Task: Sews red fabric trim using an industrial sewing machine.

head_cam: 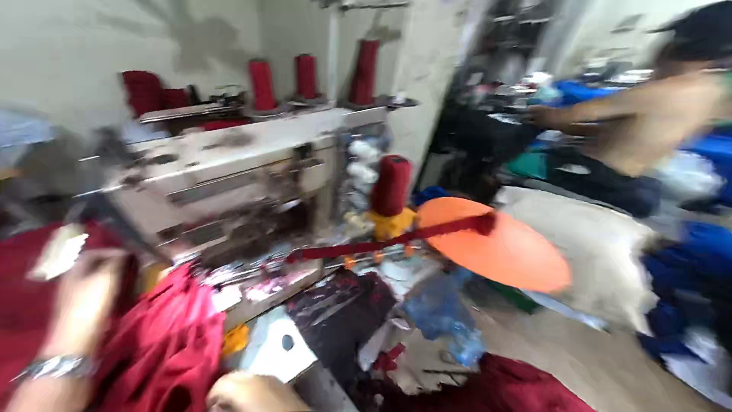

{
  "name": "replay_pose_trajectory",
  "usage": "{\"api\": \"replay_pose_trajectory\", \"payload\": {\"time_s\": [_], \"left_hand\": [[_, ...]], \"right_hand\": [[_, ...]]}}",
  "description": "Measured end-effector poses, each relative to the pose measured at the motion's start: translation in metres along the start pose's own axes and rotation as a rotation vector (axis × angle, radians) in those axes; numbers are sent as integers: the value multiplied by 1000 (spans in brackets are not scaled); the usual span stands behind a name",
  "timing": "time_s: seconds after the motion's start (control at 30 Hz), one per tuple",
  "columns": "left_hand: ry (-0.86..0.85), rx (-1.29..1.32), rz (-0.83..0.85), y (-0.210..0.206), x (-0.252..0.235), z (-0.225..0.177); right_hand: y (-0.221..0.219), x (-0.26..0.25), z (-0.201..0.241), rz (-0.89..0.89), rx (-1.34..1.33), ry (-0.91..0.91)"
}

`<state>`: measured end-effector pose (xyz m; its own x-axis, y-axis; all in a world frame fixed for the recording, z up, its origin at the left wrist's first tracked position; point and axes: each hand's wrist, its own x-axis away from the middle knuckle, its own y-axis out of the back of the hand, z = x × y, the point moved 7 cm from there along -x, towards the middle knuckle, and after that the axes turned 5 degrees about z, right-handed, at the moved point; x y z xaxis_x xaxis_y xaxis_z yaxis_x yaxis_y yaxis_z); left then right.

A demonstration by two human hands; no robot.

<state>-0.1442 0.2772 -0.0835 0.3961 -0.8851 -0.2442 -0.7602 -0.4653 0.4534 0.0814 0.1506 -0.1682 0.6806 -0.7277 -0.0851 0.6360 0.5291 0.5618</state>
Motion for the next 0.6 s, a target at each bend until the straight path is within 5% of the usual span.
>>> {"api": "replay_pose_trajectory", "payload": {"time_s": [0.13, 0.27, 0.37, 0.47, 0.53, 0.6], "left_hand": [[-142, -265, 402, -17, 28, -13], [-111, -276, 571, -49, 25, -16], [-28, -36, 448, -49, 1, -11], [272, 311, 61, -16, -11, 15], [161, 290, -86, 20, -4, 22], [-69, 91, 27, 39, 30, 7]], "right_hand": [[4, -2, -12, 49, -53, -102], [-3, -5, -6, 68, -65, -59], [3, 0, -5, 30, -70, -27], [10, 8, -20, 5, -62, -32], [18, 13, -27, -55, -50, -34], [27, 16, -32, -132, -47, -28]]}}
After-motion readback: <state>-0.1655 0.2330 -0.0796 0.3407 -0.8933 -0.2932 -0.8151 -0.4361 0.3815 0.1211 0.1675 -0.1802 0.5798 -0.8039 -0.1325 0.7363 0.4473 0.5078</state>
